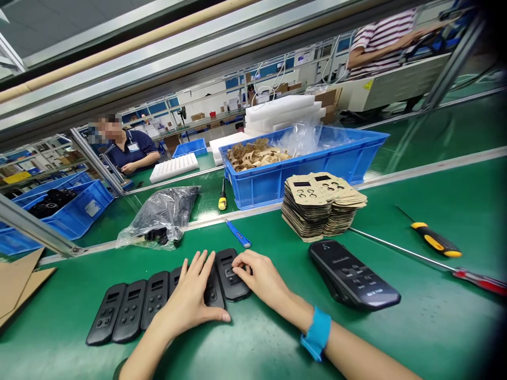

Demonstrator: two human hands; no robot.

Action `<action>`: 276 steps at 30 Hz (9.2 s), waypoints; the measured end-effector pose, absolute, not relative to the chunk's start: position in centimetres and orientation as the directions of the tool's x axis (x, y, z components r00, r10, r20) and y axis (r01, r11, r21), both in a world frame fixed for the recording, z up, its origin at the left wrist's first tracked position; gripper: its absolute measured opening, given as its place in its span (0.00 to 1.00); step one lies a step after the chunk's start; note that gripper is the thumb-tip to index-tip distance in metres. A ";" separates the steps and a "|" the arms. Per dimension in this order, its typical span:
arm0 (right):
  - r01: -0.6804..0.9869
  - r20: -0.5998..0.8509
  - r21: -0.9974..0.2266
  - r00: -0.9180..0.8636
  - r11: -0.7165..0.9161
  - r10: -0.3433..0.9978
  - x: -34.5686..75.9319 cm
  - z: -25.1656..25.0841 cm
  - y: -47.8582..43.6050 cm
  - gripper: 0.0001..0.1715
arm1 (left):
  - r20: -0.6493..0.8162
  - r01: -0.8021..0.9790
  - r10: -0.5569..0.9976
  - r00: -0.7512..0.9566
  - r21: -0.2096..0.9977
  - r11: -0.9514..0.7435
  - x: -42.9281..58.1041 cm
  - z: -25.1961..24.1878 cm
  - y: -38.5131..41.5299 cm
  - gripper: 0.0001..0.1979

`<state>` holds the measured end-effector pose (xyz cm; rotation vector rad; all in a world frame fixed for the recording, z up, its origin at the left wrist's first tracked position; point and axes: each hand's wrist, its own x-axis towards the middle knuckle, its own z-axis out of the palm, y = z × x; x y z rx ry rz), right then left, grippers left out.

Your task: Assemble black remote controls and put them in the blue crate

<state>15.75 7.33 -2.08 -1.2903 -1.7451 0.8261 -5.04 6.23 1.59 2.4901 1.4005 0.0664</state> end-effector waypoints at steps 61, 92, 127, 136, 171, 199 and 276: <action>0.677 0.078 -0.674 -0.334 0.297 0.939 11.0 -1.9 7.6 0.32 | -0.110 0.954 0.953 0.281 0.144 -0.264 -15.5 3.6 4.3 0.58; 0.739 0.281 -0.313 -0.528 0.597 0.801 8.6 -0.8 4.4 0.17 | 0.197 0.860 0.872 0.449 0.169 -0.481 -17.6 0.4 2.0 0.21; 0.388 0.387 -0.838 -0.073 0.383 0.919 13.1 -0.2 6.4 0.21 | -0.145 -0.125 0.960 0.240 0.976 0.179 -8.9 2.0 5.4 0.20; 0.491 0.479 -0.463 -0.562 0.738 0.675 12.0 0.0 3.3 0.39 | -0.190 -0.234 0.884 0.427 0.921 0.311 -6.8 1.8 3.7 0.22; -0.765 -0.151 -0.577 -0.243 -0.285 0.958 11.6 0.1 4.4 0.30 | 0.227 0.261 0.889 0.398 0.901 -0.347 -6.6 1.4 4.0 0.61; -0.119 -0.022 -0.992 -0.179 -0.043 0.984 11.6 -0.5 3.4 0.23 | -0.339 -0.593 0.870 0.358 0.637 0.492 -4.7 0.3 2.5 0.28; 0.818 0.208 -0.524 -0.145 0.236 0.967 18.3 5.8 2.2 0.47 | -0.024 -0.153 0.836 0.549 0.980 0.129 -5.3 -3.0 0.8 0.44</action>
